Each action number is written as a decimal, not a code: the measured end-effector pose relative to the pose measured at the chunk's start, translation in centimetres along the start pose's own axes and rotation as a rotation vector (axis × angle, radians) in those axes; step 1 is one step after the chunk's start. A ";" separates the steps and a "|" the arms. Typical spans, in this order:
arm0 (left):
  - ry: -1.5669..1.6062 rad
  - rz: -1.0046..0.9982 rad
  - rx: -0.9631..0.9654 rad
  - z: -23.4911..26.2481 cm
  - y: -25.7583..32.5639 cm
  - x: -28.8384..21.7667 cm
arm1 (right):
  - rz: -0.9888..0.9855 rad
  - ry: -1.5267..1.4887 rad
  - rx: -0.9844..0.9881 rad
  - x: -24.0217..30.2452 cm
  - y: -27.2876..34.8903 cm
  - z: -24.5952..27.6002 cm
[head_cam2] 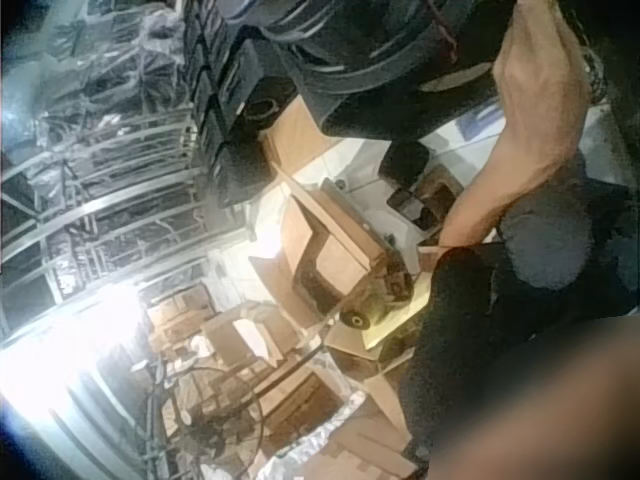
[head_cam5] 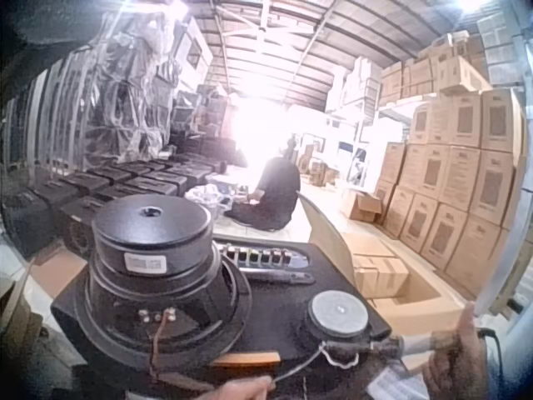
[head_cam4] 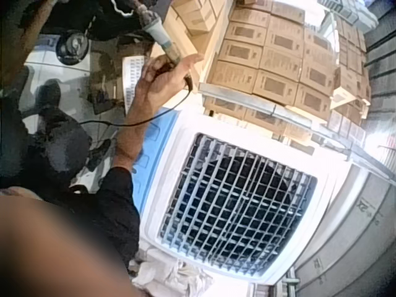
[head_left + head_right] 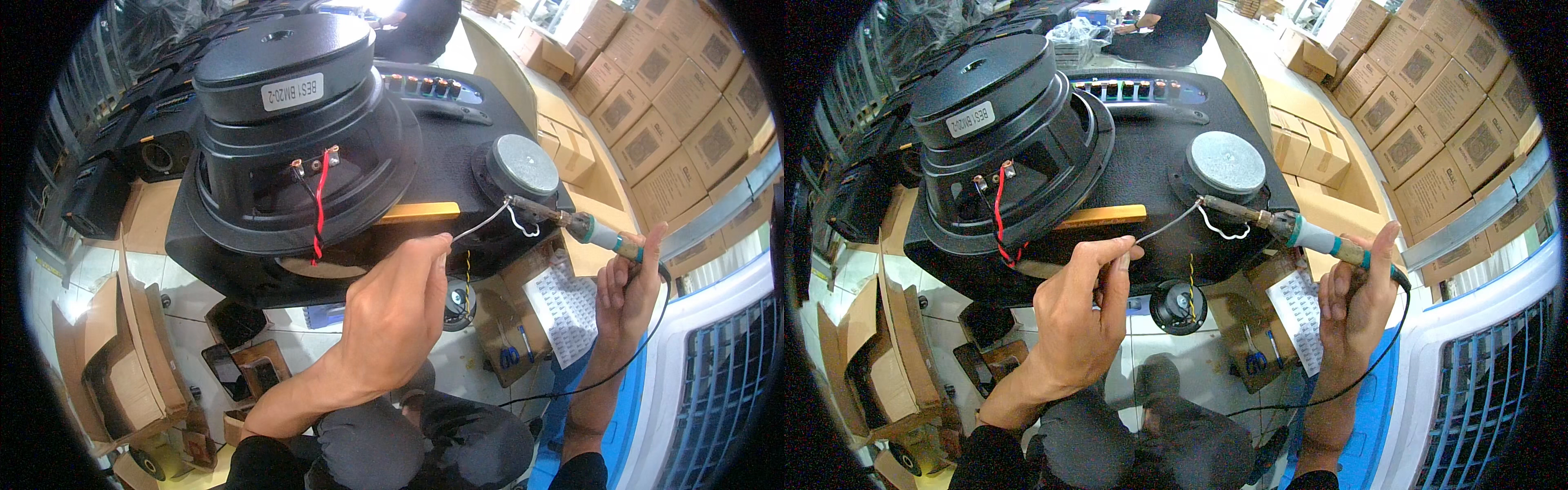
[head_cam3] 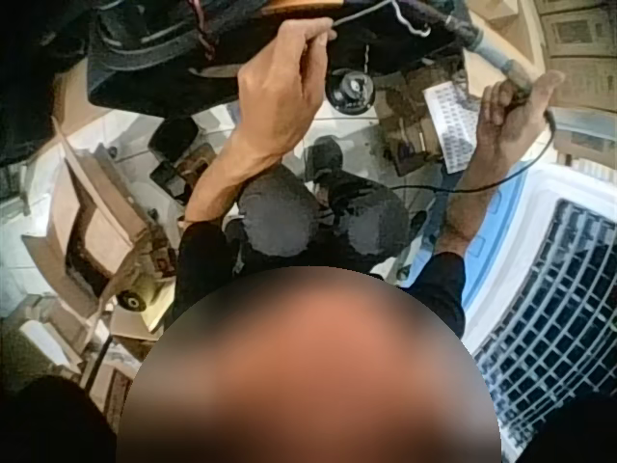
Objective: The person strips and twists wires on a speaker driver, then uses a soldering iron to attach wires to the terminals. The person repeats the process on a second speaker driver, soldering both red and white wires to the connection points.
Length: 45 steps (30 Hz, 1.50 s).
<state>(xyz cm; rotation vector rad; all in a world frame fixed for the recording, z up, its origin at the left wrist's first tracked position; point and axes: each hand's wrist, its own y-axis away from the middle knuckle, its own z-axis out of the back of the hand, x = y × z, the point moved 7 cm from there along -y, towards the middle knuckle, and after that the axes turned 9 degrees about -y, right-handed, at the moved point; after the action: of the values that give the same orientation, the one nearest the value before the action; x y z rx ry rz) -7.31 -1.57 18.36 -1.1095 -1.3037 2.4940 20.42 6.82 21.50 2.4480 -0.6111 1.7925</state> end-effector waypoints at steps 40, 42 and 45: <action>0.034 0.000 0.011 1.2 0.4 -0.2 | 0.011 -0.030 -0.011 0.1 -0.1 0.1; 0.037 0.001 0.011 1.2 0.4 -0.2 | 0.001 -0.032 -0.025 0.0 -0.2 0.1; 0.042 0.002 0.014 1.3 0.4 -0.2 | -0.007 -0.035 -0.033 -0.1 -0.2 0.1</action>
<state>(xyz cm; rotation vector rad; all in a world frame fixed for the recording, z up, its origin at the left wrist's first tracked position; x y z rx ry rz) -7.93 -2.73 18.62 -1.1539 -1.2736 2.4632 20.59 6.98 21.44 2.4617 -0.6288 1.7265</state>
